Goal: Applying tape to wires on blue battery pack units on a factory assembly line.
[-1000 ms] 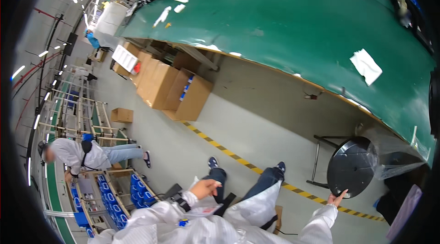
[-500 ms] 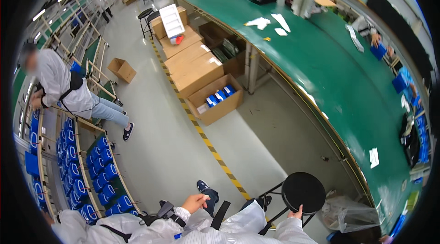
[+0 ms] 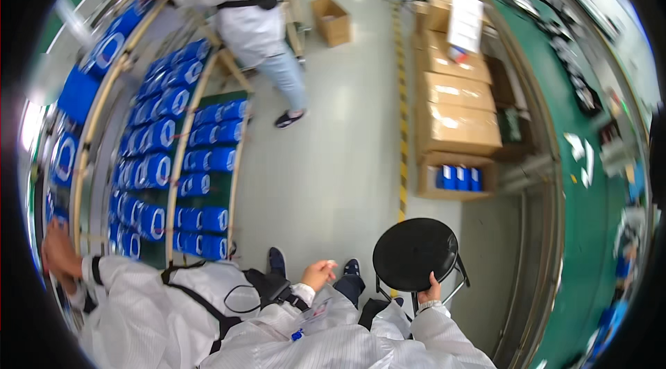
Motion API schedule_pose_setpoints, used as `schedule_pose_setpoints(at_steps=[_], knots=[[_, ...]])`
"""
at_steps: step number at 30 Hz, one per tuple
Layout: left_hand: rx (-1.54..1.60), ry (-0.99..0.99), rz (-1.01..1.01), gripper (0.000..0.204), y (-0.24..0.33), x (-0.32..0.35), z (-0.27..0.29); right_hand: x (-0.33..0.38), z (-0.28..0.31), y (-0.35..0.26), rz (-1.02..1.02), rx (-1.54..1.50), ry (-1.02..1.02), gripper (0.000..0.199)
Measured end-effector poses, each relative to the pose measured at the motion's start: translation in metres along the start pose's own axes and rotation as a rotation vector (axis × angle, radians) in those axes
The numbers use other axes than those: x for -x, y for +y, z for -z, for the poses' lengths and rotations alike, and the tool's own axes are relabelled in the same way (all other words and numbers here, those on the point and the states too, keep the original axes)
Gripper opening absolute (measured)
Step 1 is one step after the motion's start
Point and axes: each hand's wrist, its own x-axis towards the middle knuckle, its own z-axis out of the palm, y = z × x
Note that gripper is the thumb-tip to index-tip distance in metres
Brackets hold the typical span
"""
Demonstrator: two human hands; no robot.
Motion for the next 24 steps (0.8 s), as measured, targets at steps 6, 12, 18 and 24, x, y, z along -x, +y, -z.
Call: schedule_pose_setpoints(at_steps=[6, 12, 18, 24], knots=[[0.228, 0.062, 0.197, 0.031, -0.003, 0.035, 0.022, -0.08, -0.183, 0.061, -0.273, 0.239, -0.343, 0.039], [0.374, 0.339, 0.31, 0.032, 0.025, 0.018, 0.032, -0.108, -0.346, 0.124, -0.545, 0.274, -0.519, 0.04], [0.66, 0.596, 0.114, 0.029, 0.056, -0.016, 0.047, -0.122, -0.461, 0.193, -0.646, 0.497, -0.599, 0.036], [0.746, 0.592, 0.239, 0.029, 0.049, -0.07, 0.126, -0.137, -0.541, 0.306, -0.837, 0.641, -0.64, 0.035]])
